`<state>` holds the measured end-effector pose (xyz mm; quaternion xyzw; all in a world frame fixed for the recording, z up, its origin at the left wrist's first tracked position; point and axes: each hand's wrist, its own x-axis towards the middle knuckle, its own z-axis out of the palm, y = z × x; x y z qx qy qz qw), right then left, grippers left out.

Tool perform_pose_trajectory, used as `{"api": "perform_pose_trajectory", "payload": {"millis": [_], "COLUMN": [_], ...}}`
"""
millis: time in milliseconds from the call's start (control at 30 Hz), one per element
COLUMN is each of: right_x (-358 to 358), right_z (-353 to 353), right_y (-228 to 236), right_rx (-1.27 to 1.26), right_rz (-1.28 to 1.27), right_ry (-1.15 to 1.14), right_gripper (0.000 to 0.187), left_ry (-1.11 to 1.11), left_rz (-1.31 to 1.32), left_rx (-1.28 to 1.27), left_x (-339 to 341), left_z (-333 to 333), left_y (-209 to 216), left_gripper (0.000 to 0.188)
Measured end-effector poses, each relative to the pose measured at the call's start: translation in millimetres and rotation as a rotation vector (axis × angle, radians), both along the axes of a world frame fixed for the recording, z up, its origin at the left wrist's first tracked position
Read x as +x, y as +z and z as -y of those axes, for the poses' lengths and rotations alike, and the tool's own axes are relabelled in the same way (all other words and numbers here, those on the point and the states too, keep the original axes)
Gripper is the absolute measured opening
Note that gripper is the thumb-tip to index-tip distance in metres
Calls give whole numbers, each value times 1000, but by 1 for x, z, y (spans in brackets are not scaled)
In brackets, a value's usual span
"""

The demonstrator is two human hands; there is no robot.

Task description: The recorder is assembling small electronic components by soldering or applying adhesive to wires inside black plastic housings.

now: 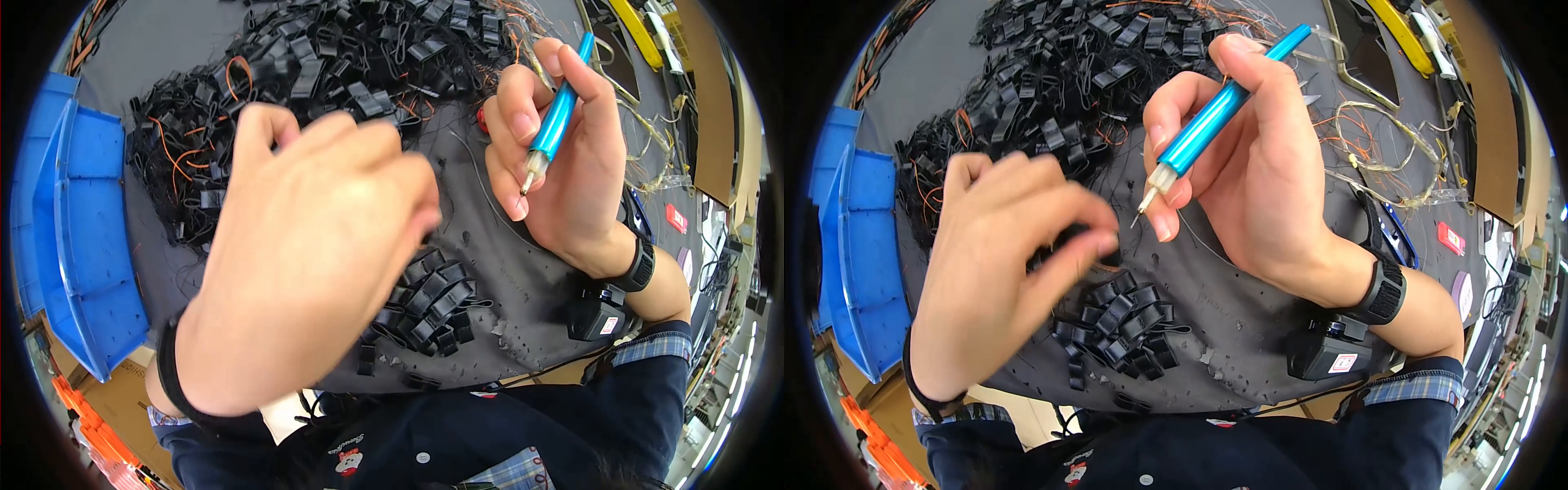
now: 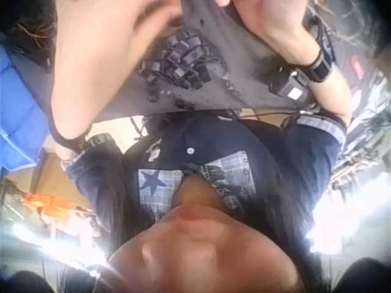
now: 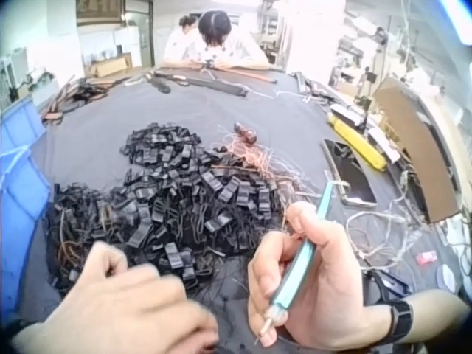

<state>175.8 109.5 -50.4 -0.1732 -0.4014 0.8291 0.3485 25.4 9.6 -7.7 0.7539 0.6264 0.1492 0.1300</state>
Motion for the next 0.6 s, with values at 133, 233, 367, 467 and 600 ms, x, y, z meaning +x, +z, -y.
{"api": "perform_pose_trajectory", "payload": {"millis": [133,233,367,467,600], "right_x": [-6,-10,-11,-5,-1], "right_z": [6,9,21,19,13], "right_y": [5,7,16,9,4], "right_rx": [40,107,397,387,425], "right_rz": [155,259,477,370,390], "right_ry": [-144,-211,-182,-143,-102], "right_gripper": [24,22,24,27,31], "left_ry": [65,86,1,-59,-63], "left_rz": [-44,-163,-192,-212,-198], "left_rx": [131,105,62,101,51], "left_x": [-10,-14,-20,-20,-22], "left_z": [-8,-11,-3,-9,-7], "left_y": [-8,-1,3,-5,-8], "left_gripper": [11,17,27,29,24]}}
